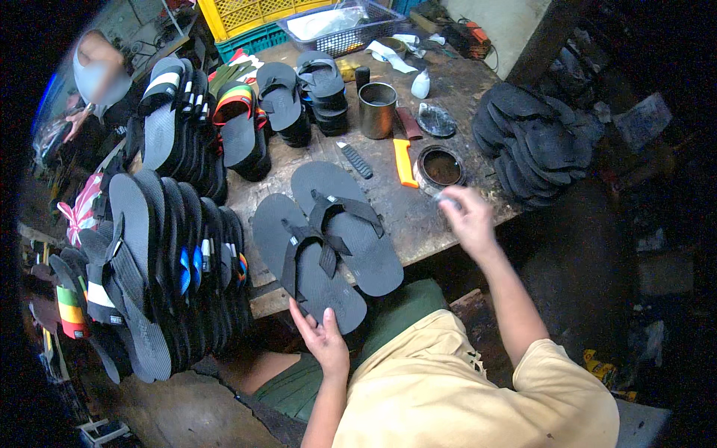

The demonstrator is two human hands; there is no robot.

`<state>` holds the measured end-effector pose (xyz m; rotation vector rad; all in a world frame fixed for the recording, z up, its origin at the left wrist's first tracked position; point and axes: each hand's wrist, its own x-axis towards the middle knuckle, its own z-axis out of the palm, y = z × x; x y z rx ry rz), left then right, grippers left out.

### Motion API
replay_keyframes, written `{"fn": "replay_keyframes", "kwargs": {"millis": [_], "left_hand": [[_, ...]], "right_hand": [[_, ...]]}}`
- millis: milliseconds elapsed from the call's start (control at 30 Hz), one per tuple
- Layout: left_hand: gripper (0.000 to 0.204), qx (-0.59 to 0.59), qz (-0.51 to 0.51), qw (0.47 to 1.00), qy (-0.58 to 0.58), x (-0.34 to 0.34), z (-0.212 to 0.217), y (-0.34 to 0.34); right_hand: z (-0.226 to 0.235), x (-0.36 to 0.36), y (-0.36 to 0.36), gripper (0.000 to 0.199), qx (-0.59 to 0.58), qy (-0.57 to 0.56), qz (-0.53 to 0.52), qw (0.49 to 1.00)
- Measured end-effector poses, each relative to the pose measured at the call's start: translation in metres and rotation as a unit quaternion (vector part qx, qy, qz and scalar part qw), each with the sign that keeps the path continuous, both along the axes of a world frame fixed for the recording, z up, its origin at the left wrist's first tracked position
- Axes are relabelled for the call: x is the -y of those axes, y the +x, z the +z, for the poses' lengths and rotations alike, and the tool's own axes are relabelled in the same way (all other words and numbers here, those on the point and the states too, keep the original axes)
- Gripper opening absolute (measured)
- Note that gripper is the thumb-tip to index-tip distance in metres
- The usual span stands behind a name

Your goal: The person picks up pairs of flip-flops and slides from a table, presses the straps onto the soles, and stacks the finished pairs. They handle multiple styles including black, blue, and white-striped models, repeatedly picking, pressing, and stacking them.

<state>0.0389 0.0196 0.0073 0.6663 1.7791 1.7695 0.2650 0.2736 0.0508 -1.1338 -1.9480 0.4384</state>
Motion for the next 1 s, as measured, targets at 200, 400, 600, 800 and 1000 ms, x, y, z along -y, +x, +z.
{"fn": "replay_keyframes", "kwargs": {"millis": [200, 400, 600, 800, 1000], "left_hand": [[0.072, -0.046, 0.016, 0.999, -0.004, -0.016, 0.002, -0.002], [0.058, -0.009, -0.02, 0.986, -0.164, -0.005, 0.017, -0.035], [0.025, -0.22, -0.019, 0.971, -0.086, 0.005, 0.04, -0.059], [0.039, -0.515, -0.122, 0.848, -0.02, -0.102, 0.057, -0.095], [0.056, -0.589, -0.192, 0.763, -0.184, -0.148, 0.024, -0.101]], "right_hand": [[0.018, -0.058, 0.032, 0.015, 0.046, 0.023, -0.036, 0.998], [0.011, -0.065, 0.026, 0.016, 0.039, -0.029, -0.056, 0.997], [0.032, -0.03, 0.017, 0.019, -0.166, -0.253, -0.071, 0.951], [0.017, 0.037, -0.084, 0.022, -0.032, -0.094, 0.23, 0.968], [0.021, 0.084, -0.094, 0.023, 0.32, -0.115, 0.341, 0.877]]}}
